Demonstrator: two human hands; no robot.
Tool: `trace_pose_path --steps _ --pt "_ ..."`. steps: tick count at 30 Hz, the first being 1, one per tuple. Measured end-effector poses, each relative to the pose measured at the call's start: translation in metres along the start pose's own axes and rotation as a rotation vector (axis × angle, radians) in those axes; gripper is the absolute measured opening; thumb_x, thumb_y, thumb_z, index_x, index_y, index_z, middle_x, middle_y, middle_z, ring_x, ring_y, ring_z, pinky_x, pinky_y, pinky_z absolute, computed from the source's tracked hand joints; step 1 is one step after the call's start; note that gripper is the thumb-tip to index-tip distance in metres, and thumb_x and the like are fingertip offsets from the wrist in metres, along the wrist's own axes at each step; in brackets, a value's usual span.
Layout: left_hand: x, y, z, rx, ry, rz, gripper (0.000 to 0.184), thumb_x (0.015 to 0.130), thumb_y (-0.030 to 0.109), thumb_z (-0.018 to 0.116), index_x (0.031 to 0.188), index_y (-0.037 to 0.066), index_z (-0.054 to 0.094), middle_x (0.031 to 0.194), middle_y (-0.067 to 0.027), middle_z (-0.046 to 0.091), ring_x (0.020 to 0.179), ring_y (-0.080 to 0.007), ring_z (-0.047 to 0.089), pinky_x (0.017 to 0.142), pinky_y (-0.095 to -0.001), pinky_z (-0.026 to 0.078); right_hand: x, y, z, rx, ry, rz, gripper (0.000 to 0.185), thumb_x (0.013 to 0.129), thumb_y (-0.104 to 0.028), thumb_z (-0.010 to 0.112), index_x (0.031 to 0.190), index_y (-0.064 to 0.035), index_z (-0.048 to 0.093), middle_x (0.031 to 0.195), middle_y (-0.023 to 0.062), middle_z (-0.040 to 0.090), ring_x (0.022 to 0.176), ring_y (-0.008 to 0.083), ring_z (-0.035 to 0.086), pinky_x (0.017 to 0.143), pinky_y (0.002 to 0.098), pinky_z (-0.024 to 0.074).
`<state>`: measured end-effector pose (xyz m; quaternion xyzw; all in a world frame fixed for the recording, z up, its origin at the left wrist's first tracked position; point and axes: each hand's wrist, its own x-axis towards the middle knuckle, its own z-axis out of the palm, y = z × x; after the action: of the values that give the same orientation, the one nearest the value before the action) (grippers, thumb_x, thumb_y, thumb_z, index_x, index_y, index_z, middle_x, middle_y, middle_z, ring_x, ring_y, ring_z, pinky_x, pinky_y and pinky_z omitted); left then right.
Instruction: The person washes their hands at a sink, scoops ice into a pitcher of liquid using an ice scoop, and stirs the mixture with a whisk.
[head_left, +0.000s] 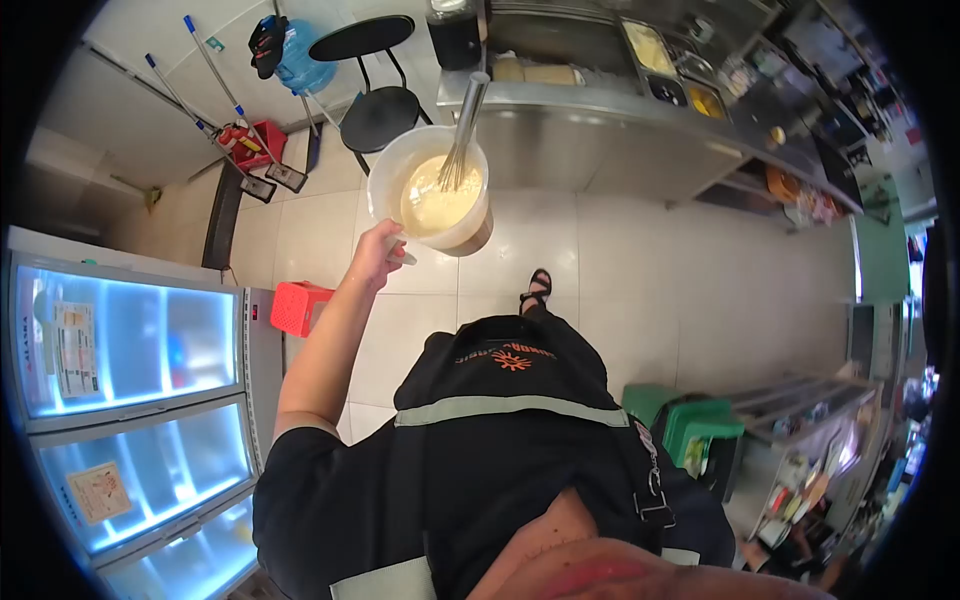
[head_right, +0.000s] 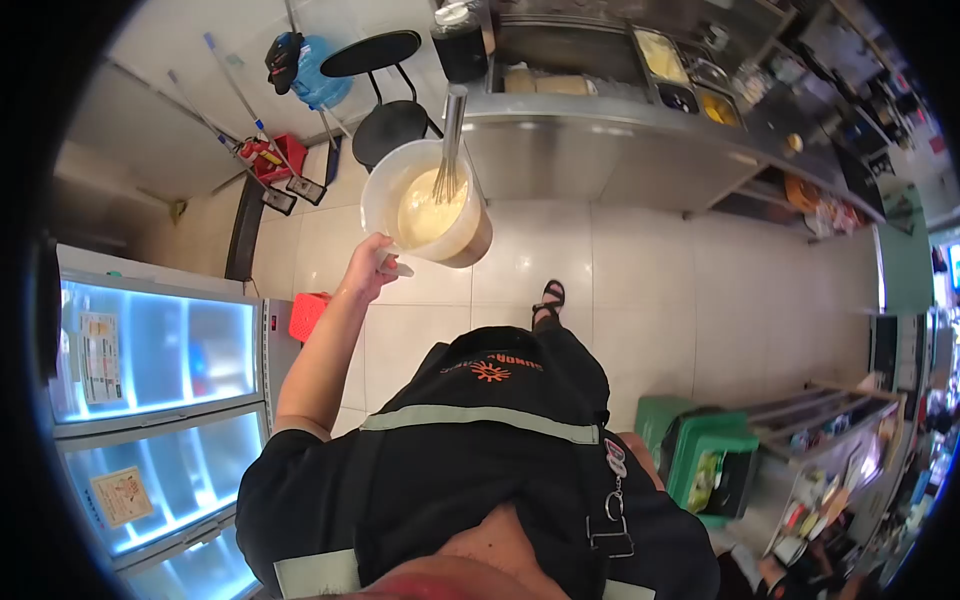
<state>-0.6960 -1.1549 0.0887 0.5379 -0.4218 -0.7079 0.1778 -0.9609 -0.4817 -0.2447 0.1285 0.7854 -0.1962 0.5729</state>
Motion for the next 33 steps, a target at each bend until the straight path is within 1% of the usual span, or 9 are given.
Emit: trace_pose_path --steps 6,7,9,10,11,14,23,29,33 --pt "0.089 0.106 0.049 -0.015 0.077 0.117 0.027 0.079 0.031 0.065 0.090 0.007 0.062 0.070 -0.0033 0.056 0.059 -0.0144 0.051 0.056 -0.0292 0.040 0.123 -0.233 -0.118 -0.350 -0.135 -0.500 0.031 0.096 -0.025 0.050 0.117 -0.0044 0.060 0.096 0.0087 0.065 0.072 0.0234 0.064 0.055 0.0412 0.0486" --pt "0.104 0.123 0.059 -0.040 0.084 0.168 0.027 0.077 0.028 0.066 0.089 0.003 0.064 0.073 -0.0043 0.057 0.057 -0.0133 0.051 0.050 -0.0274 0.038 0.069 -0.317 -0.124 -0.195 0.018 -0.258 0.029 0.093 -0.023 0.053 0.113 -0.0051 0.063 0.092 0.0093 0.066 0.064 0.0226 0.062 0.051 0.0382 0.0500" --pt "0.142 0.148 0.063 -0.038 0.055 0.139 0.027 0.077 0.027 0.066 0.089 0.003 0.064 0.073 -0.0044 0.058 0.057 -0.0131 0.051 0.050 -0.0271 0.038 0.059 -0.418 -0.150 -0.019 0.188 -0.476 0.029 0.083 -0.029 0.054 0.104 -0.0128 0.064 0.090 0.0056 0.062 0.079 0.0215 0.064 0.049 0.0337 0.0421" --pt "0.161 0.159 0.063 -0.038 0.048 0.113 0.026 0.077 0.026 0.067 0.089 0.003 0.065 0.073 -0.0044 0.059 0.056 -0.0129 0.052 0.050 -0.0268 0.038 0.037 -0.470 -0.156 0.083 0.255 -0.546 0.033 0.093 -0.025 0.052 0.110 0.0007 0.063 0.094 0.0092 0.067 0.077 0.0196 0.064 0.064 0.0343 0.0540" --pt "0.178 0.168 0.064 -0.035 0.029 0.106 0.026 0.077 0.026 0.067 0.089 0.003 0.065 0.073 -0.0044 0.059 0.056 -0.0129 0.052 0.050 -0.0268 0.038 0.044 -0.507 -0.166 0.110 0.248 -0.607 0.038 0.087 -0.036 0.055 0.116 -0.0130 0.062 0.101 0.0036 0.066 0.079 0.0178 0.064 0.050 0.0294 0.0416" --pt "0.232 0.198 0.063 0.043 0.042 0.117 0.026 0.077 0.026 0.067 0.089 0.003 0.065 0.075 -0.0048 0.060 0.056 -0.0130 0.051 0.049 -0.0246 0.038 -0.017 -0.624 -0.160 0.112 0.255 -0.669 0.041 0.093 -0.037 0.053 0.126 -0.0132 0.058 0.112 0.0031 0.065 0.094 0.0168 0.063 0.076 0.0341 0.0468" --pt "0.333 0.231 0.067 0.035 0.020 0.050 0.035 0.080 0.029 0.061 0.102 0.001 0.063 0.094 -0.0108 0.066 0.077 -0.0229 0.064 0.071 -0.0371 0.055 -0.120 -0.812 -0.123 0.291 -0.003 -0.687 0.043 0.092 -0.038 0.060 0.129 -0.0147 0.057 0.115 0.0005 0.066 0.101 0.0146 0.063 0.087 0.0346 0.0444" --pt "0.331 0.246 0.095 -0.007 0.135 0.060 0.048 0.082 0.029 0.063 0.117 -0.005 0.060 0.108 -0.0136 0.066 0.102 -0.0254 0.064 0.086 -0.0399 0.052 -0.040 -0.973 -0.158 0.013 -0.096 -0.749 0.041 0.092 -0.036 0.062 0.125 -0.0128 0.060 0.112 -0.0005 0.067 0.097 0.0127 0.062 0.085 0.0326 0.0460" --pt "0.326 0.229 0.113 -0.047 0.387 0.289 0.054 0.092 0.031 0.058 0.126 -0.011 0.052 0.114 -0.0168 0.064 0.104 -0.0258 0.064 0.089 -0.0397 0.052 0.189 -1.055 -0.132 -0.373 -0.136 -0.791 0.044 0.088 -0.037 0.066 0.124 -0.0111 0.063 0.113 0.0050 0.069 0.098 0.0202 0.065 0.086 0.0361 0.0482"
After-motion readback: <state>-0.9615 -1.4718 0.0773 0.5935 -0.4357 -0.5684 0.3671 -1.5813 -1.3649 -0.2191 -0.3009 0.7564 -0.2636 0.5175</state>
